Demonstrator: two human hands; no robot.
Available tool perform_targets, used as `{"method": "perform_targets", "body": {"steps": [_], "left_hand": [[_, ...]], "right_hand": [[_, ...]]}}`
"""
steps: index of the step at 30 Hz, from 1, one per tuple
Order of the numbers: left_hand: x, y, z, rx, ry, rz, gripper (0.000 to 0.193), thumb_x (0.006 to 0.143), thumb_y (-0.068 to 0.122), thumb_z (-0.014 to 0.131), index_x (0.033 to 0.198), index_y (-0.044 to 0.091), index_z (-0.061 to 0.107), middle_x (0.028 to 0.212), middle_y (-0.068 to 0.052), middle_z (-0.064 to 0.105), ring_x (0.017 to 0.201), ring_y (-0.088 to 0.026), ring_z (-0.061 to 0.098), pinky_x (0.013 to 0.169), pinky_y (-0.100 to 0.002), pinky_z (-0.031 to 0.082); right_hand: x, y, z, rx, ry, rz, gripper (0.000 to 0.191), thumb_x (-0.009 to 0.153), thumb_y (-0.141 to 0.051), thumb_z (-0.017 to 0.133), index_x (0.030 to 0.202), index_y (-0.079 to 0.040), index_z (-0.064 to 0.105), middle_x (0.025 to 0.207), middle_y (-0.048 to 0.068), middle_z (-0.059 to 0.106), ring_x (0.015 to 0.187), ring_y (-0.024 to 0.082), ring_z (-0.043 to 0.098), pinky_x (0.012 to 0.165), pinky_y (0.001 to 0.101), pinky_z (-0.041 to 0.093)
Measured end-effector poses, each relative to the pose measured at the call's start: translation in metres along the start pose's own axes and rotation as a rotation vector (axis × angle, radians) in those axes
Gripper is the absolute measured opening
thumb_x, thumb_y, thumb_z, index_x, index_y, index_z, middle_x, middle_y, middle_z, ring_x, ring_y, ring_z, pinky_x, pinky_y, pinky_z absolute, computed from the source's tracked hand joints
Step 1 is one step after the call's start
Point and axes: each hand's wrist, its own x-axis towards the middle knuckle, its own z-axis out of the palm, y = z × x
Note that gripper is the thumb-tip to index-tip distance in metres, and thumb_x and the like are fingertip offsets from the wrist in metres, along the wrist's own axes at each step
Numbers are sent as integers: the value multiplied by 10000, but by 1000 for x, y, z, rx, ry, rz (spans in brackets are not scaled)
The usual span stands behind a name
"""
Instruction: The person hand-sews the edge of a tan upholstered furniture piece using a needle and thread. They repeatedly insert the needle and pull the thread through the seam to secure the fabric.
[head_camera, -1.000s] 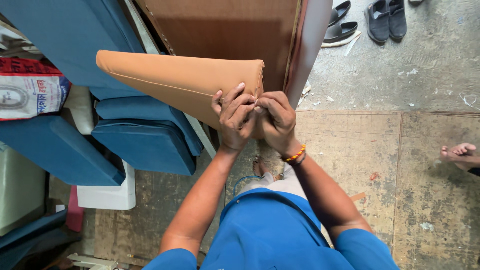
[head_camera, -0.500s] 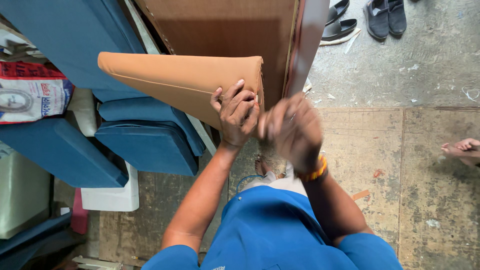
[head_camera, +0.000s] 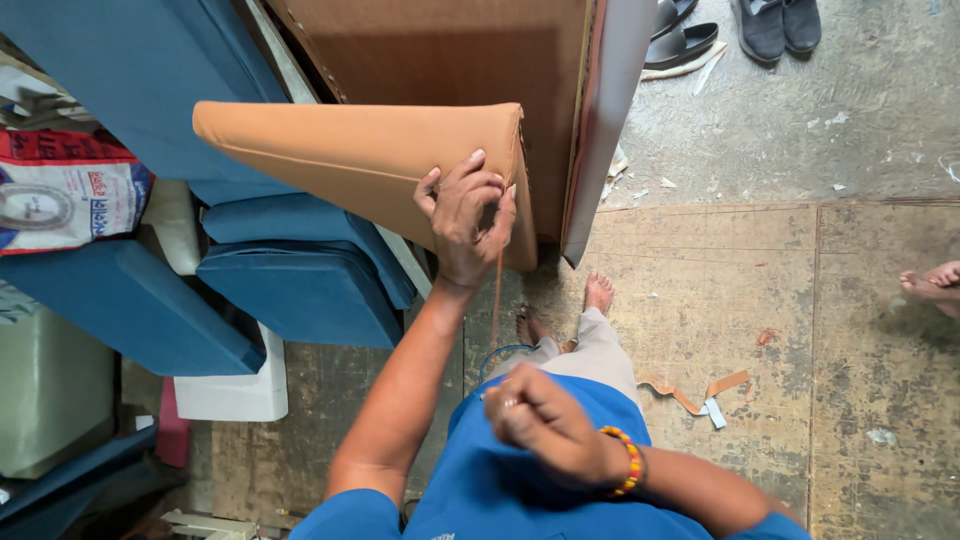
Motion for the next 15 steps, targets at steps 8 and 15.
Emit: {"method": "perform_targets", "body": {"steps": [8,15], "left_hand": [[28,-11,-26,7,-181,60,207,839,124,765,1040,100,721,1112,-63,679,1118,-218,660,989,-382,368],[55,-19,-22,-40,-308,-67,80,819,175,819,857,132,764,889,-20,628,876,-188,659,806,-372,385]], "right_hand": [[1,-3,-65,-61,812,55,149,982,-93,557,1119,-45,525,1010,23,605,624,47,416,530,212,346],[36,20,-86,-462,697,128,111,1037,-144,618,1028,-33,623,776,-50,545,622,4,430,545,186,349]]}}
